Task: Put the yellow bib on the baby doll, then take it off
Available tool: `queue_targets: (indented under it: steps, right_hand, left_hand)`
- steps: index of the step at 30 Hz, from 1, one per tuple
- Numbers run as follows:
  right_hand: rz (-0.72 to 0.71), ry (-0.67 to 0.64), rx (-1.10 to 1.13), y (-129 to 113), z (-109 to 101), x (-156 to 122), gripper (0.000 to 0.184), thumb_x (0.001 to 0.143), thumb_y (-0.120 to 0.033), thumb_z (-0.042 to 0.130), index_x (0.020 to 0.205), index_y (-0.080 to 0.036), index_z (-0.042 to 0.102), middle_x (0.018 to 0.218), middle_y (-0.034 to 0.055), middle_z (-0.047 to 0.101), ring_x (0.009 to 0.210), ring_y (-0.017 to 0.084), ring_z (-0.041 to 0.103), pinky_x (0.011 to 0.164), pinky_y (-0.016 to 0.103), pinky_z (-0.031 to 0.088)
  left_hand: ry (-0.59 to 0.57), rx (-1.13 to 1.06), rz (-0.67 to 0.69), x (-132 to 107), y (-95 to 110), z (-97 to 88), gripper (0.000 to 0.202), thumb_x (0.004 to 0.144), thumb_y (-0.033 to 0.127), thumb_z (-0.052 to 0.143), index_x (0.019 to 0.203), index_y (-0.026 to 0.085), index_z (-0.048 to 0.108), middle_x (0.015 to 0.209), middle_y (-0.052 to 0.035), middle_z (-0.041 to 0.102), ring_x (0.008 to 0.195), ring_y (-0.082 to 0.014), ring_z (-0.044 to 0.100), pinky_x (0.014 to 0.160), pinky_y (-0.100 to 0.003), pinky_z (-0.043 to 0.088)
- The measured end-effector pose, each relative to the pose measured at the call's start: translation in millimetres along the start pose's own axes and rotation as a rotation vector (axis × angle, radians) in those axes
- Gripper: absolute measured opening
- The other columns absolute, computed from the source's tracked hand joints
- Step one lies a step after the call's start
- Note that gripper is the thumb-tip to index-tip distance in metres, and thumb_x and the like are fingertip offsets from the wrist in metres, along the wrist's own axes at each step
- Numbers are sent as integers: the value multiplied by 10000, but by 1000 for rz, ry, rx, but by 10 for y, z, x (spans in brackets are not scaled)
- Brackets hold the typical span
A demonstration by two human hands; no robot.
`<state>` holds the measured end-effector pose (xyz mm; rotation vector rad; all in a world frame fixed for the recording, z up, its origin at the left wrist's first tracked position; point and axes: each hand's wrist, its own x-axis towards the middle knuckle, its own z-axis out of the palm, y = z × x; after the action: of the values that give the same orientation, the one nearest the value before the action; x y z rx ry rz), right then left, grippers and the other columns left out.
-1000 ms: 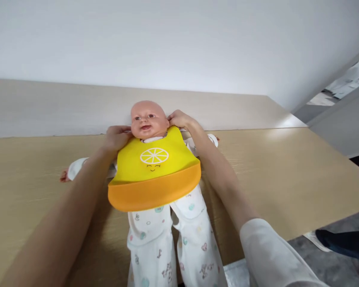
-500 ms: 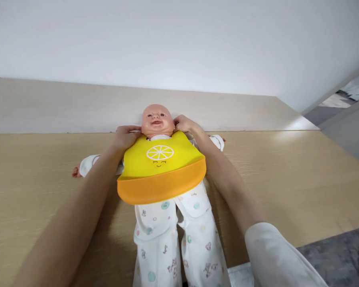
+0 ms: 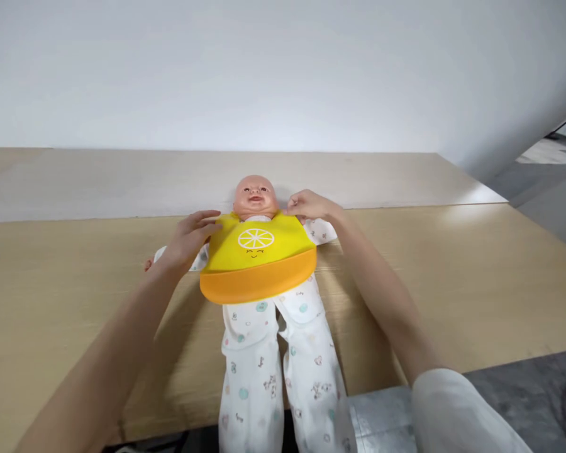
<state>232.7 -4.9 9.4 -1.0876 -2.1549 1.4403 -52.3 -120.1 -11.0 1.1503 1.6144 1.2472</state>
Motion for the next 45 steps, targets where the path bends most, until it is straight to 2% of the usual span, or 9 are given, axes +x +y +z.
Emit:
queue_targets:
  steps: [4, 7, 13, 19, 25, 31, 35, 40, 45]
  right_hand:
    - [56, -165, 90, 4, 56, -580, 398, 758, -429, 750, 983, -125, 625, 603, -28, 546, 465, 45, 500, 387, 128, 264]
    - [18, -161, 267, 69, 234, -935, 559, 721, -518, 759, 1097, -138, 595, 592, -30, 563, 474, 66, 524, 378, 131, 262]
    - [-4, -35, 403, 73, 560, -1219, 452, 673, -447, 790, 870, -132, 532, 628, 21, 632, 449, 57, 503, 373, 133, 253]
    - [-12, 151, 325, 52, 672, -1277, 386, 700, -380, 726, 964, -164, 544, 504, -54, 530, 388, 57, 446, 367, 139, 259]
    - [-10, 172, 294, 126, 684, -1352, 621, 771, -465, 695, 1300, -216, 487, 618, -37, 623, 431, 82, 516, 387, 151, 292]
    - [267, 460, 307, 389, 429, -1262, 384, 900, -447, 584, 745, -96, 594, 746, 104, 675, 495, 67, 547, 408, 164, 325]
    - [443, 483, 459, 478, 405, -1192, 381, 919, -440, 594, 875, -66, 650, 884, 162, 699, 646, 130, 658, 515, 196, 481]
    - [340, 508, 765, 455, 532, -985, 227, 890, -273, 641, 1021, -89, 609, 922, 127, 698, 783, 133, 682, 745, 239, 591]
    - [293, 610, 904, 497, 681, -628, 225, 803, -179, 667, 991, -130, 555, 950, 76, 683, 811, 123, 671, 727, 230, 579]
  left_hand:
    - [-125, -1, -40, -446, -136, -252, 528, 691, 415, 791, 1185, 261, 686, 1171, -81, 694, 1062, -233, 632, 718, -225, 535]
    - [-192, -116, -112, -762, -179, -331, 578, 687, 469, 820, 1220, 292, 683, 1041, -58, 692, 910, -213, 645, 659, -255, 570]
    - [-145, -433, -84, -950, -219, -217, 455, 578, 378, 915, 958, 166, 781, 819, -50, 649, 591, -91, 530, 460, -163, 462]
    - [-97, -416, -94, -1021, -294, -103, 349, 621, 400, 883, 846, 160, 765, 710, -17, 610, 497, -59, 477, 401, -146, 376]
    - [-2, -424, -83, -1088, -372, -121, 357, 667, 370, 828, 959, 216, 691, 638, 7, 612, 485, -120, 531, 416, -193, 415]
    - [88, -458, -260, -899, -473, -165, 174, 779, 315, 700, 745, 154, 643, 741, -86, 693, 642, -175, 660, 584, -240, 552]
    - [54, -606, -305, -748, -397, -66, 31, 771, 160, 627, 752, 160, 652, 799, -66, 720, 718, -147, 689, 649, -187, 560]
    - [-90, -703, -298, -636, -325, 177, 232, 784, 159, 626, 998, 111, 701, 978, -112, 758, 907, -218, 727, 772, -246, 600]
    - [75, -719, -304, -541, -324, 340, 207, 783, 59, 638, 986, 87, 666, 945, -125, 757, 876, -218, 736, 793, -284, 615]
